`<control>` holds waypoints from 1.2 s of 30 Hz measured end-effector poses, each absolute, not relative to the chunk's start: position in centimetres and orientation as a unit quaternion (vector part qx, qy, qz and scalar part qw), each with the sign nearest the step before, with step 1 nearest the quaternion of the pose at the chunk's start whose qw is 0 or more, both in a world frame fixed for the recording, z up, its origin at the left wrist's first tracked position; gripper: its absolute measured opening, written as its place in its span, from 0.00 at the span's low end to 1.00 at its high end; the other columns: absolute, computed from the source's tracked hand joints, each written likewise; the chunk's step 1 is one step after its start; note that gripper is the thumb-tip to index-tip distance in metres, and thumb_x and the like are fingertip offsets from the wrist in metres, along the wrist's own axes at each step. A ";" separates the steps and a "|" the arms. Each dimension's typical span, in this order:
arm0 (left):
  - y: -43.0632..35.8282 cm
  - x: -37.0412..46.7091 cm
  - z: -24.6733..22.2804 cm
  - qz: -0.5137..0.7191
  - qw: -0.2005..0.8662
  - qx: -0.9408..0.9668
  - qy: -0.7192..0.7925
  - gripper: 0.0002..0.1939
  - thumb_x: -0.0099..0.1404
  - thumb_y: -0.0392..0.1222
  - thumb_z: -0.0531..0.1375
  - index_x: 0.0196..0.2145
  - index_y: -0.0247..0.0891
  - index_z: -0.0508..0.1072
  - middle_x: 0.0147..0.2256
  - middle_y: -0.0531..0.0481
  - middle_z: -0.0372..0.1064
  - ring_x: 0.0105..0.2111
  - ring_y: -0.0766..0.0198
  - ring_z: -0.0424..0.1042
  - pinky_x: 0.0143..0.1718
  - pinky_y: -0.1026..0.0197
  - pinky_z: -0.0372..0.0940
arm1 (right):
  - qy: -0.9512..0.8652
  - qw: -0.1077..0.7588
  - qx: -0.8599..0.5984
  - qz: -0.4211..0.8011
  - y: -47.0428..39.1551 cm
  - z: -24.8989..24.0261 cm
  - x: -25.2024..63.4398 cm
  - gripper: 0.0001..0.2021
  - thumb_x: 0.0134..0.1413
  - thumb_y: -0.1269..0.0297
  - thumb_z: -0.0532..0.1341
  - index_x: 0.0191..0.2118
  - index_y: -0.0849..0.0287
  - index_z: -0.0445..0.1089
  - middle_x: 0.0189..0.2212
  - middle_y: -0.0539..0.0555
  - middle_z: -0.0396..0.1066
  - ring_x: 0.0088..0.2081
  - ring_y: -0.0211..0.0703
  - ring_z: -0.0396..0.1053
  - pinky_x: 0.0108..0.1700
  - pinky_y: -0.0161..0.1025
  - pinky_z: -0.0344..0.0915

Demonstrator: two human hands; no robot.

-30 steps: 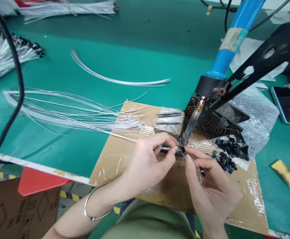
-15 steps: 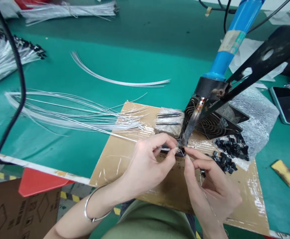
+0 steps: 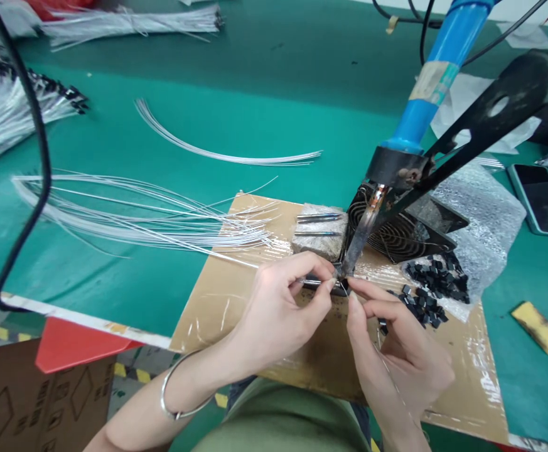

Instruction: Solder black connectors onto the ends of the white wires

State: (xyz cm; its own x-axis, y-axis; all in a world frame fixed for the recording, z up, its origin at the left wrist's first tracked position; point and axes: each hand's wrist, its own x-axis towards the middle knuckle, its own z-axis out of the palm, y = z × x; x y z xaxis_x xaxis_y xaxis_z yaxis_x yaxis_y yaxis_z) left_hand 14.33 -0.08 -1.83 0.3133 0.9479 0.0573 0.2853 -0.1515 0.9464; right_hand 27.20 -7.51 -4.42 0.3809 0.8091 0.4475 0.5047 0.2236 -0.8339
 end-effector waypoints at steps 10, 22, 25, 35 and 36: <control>-0.2 14.3 -1.9 0.344 0.458 0.669 0.474 0.06 0.63 0.32 0.59 0.29 0.36 0.75 0.30 0.50 0.77 0.26 0.68 0.69 0.24 0.66 0.58 | -0.540 0.565 -0.609 0.134 -7.5 -4.6 27.3 0.10 0.56 0.81 0.68 0.34 0.58 0.73 0.40 0.54 0.83 0.40 0.42 0.82 0.48 0.36 0.75; -0.2 14.2 -2.0 0.347 0.447 0.680 0.466 0.07 0.62 0.30 0.59 0.29 0.36 0.75 0.31 0.50 0.77 0.28 0.67 0.71 0.25 0.66 0.60 | -0.539 0.564 -0.611 0.133 -7.5 -4.5 27.3 0.10 0.56 0.81 0.68 0.35 0.57 0.73 0.40 0.54 0.82 0.40 0.44 0.82 0.47 0.39 0.76; -0.2 14.1 -1.9 0.353 0.437 0.688 0.460 0.07 0.62 0.29 0.59 0.29 0.35 0.75 0.30 0.51 0.77 0.28 0.68 0.71 0.25 0.67 0.59 | -0.541 0.561 -0.612 0.131 -7.5 -4.5 27.3 0.10 0.56 0.80 0.68 0.35 0.57 0.73 0.38 0.54 0.82 0.40 0.44 0.82 0.46 0.39 0.76; -0.2 14.2 -2.0 0.357 0.428 0.696 0.452 0.08 0.63 0.29 0.58 0.29 0.36 0.75 0.31 0.50 0.77 0.29 0.67 0.73 0.26 0.67 0.62 | -0.535 0.569 -0.610 0.135 -7.5 -4.6 27.2 0.09 0.57 0.79 0.67 0.35 0.56 0.73 0.37 0.54 0.82 0.40 0.46 0.82 0.46 0.42 0.78; -0.2 14.2 -2.0 0.355 0.426 0.698 0.452 0.08 0.63 0.29 0.58 0.29 0.36 0.75 0.31 0.50 0.77 0.30 0.67 0.74 0.26 0.67 0.62 | -0.535 0.569 -0.610 0.133 -7.5 -4.6 27.2 0.09 0.57 0.79 0.68 0.35 0.56 0.73 0.37 0.54 0.82 0.40 0.46 0.82 0.46 0.42 0.78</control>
